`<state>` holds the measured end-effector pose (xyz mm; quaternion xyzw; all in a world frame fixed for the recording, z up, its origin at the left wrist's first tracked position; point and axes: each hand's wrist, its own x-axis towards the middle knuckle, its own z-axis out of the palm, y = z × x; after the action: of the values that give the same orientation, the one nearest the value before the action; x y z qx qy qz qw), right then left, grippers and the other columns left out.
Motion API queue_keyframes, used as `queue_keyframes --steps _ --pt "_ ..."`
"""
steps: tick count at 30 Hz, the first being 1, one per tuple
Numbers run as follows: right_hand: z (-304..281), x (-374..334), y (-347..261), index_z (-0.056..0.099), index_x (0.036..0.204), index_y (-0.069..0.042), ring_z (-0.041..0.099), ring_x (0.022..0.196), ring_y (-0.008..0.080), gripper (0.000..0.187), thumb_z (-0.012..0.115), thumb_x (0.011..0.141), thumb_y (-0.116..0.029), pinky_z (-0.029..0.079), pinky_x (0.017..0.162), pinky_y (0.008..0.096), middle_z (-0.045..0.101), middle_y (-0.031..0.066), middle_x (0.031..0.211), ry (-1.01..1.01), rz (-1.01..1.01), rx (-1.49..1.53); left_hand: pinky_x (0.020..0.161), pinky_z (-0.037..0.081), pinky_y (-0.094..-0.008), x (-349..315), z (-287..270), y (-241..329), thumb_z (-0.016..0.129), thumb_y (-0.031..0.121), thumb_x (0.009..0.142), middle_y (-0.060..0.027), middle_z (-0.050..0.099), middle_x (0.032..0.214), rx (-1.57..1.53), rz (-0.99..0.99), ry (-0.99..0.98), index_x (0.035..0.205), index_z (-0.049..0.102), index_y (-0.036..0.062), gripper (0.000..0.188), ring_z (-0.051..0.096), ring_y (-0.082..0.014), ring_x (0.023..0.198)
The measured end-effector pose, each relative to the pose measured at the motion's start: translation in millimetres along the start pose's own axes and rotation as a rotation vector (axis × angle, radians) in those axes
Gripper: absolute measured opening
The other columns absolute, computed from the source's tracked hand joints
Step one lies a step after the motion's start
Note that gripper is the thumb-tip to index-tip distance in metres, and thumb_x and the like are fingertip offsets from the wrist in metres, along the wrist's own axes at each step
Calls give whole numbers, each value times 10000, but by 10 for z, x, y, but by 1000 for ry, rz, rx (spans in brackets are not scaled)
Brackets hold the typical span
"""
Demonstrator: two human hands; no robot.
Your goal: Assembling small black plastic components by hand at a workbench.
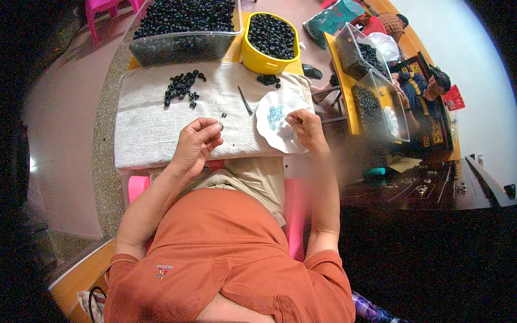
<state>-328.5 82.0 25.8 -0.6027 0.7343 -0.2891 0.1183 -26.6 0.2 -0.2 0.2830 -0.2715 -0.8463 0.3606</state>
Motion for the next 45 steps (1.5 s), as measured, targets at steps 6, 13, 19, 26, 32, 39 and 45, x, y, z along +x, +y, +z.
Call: queue_keyframes --steps 6,13,19,26,32,39,45 --pt "-3 19 -41 678 925 35 624 664 137 126 667 872 -79 499 631 284 663 111 719 15 -7 -38 724 542 -246 -7 7 4 699 81 864 5 622 822 -2 -2 -2 930 639 74 90 602 -84 751" --pt "-30 -5 47 684 959 30 653 749 215 173 678 843 -98 506 714 311 673 137 818 -45 -10 -116 725 541 -244 -11 25 16 700 81 862 7 622 820 -8 -9 -4 935 639 73 95 603 -84 753" --pt "-19 -30 -195 712 962 -12 660 851 277 182 693 805 -101 503 776 335 674 134 942 -86 -34 -183 722 536 -239 -12 -9 6 706 62 857 -10 643 860 -21 -12 -1 927 653 64 87 607 -89 791" --pt "0 -18 -221 719 925 -27 642 883 316 163 672 804 -125 494 809 377 672 144 927 -104 -100 -318 720 534 -238 -2 -3 9 706 61 856 -10 645 866 -22 -20 2 922 652 66 85 607 -89 786" --pt "12 5 -158 724 909 -51 640 873 334 150 625 801 -85 497 807 398 676 153 891 -116 -157 -381 715 534 -233 -6 3 12 703 58 857 -11 649 872 -22 -16 0 924 652 66 84 609 -88 786" --pt "41 3 -150 723 918 -65 640 867 333 166 620 790 -87 500 789 404 678 149 888 -85 -143 -398 712 539 -230 -3 2 5 704 57 856 -10 650 863 -23 -17 -1 918 654 65 81 611 -86 780" --pt "33 11 -130 707 1023 -65 644 928 349 224 616 826 -120 497 848 418 676 167 978 -145 -47 -369 715 539 -234 1 2 14 707 58 854 -9 650 864 -24 -23 2 919 654 66 84 612 -87 783"
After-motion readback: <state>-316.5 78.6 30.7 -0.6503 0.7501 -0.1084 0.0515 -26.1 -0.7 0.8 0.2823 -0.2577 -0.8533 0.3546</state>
